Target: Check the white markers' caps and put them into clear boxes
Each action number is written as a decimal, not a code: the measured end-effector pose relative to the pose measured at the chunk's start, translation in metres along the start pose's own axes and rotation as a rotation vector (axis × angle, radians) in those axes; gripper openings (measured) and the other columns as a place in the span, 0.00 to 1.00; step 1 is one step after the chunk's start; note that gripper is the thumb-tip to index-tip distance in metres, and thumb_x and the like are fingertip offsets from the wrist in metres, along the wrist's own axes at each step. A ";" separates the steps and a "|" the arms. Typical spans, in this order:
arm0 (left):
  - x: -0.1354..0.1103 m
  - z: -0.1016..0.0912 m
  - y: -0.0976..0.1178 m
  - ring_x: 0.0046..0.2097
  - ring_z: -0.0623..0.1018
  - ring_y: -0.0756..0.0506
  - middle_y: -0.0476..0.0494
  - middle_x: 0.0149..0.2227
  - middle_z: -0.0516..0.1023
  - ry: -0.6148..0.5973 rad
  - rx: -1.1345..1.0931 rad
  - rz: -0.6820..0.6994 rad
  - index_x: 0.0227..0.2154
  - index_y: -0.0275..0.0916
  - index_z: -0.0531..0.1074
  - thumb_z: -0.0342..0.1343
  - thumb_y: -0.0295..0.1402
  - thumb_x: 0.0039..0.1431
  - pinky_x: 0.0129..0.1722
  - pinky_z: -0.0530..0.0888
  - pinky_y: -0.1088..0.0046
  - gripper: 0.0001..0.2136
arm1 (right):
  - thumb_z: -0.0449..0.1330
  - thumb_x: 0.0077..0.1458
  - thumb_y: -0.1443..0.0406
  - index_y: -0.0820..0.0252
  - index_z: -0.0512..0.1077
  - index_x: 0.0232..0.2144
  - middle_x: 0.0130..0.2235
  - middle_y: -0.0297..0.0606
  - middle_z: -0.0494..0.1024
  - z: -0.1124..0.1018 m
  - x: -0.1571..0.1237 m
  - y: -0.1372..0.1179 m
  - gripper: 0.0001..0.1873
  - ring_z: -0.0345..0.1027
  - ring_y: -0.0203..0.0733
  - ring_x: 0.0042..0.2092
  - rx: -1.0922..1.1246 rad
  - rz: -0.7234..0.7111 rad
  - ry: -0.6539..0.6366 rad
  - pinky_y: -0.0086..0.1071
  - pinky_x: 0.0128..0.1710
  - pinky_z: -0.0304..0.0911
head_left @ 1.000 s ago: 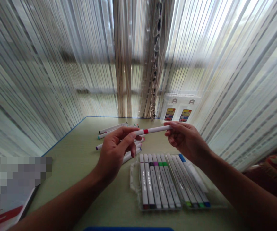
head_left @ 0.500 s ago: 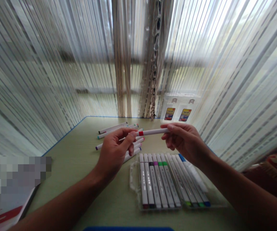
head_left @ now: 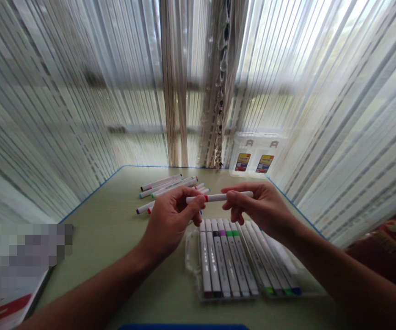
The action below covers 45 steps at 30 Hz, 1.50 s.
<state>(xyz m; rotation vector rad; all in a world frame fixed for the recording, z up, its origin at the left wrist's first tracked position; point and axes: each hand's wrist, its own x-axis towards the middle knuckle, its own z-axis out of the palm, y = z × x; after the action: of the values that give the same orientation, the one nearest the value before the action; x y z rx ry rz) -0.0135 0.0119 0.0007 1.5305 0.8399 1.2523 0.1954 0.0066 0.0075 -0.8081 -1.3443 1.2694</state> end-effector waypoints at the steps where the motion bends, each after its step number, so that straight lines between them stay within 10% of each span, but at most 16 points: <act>1: -0.001 0.000 0.000 0.23 0.74 0.53 0.48 0.25 0.77 -0.010 0.004 0.000 0.33 0.33 0.75 0.63 0.34 0.58 0.24 0.71 0.79 0.08 | 0.72 0.49 0.61 0.62 0.83 0.36 0.26 0.41 0.82 0.001 -0.001 0.000 0.12 0.74 0.37 0.20 -0.020 0.006 -0.005 0.25 0.16 0.67; 18: -0.011 0.009 0.004 0.23 0.68 0.54 0.51 0.21 0.73 -0.116 0.201 -0.002 0.38 0.36 0.81 0.62 0.31 0.57 0.21 0.62 0.81 0.07 | 0.75 0.41 0.64 0.62 0.81 0.25 0.22 0.34 0.79 0.006 -0.003 0.002 0.09 0.68 0.31 0.23 -0.516 -0.129 0.041 0.22 0.21 0.60; 45: 0.003 -0.002 -0.004 0.22 0.69 0.53 0.53 0.23 0.69 0.057 -0.254 -0.112 0.34 0.35 0.73 0.59 0.34 0.59 0.22 0.67 0.77 0.06 | 0.67 0.55 0.62 0.60 0.82 0.39 0.29 0.38 0.81 0.005 -0.004 0.000 0.09 0.67 0.29 0.20 0.018 -0.055 -0.034 0.24 0.18 0.62</act>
<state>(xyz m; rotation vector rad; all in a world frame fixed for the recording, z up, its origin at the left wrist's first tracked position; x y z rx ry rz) -0.0145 0.0160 -0.0023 1.2349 0.7605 1.2726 0.1915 0.0020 0.0069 -0.7352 -1.3716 1.2547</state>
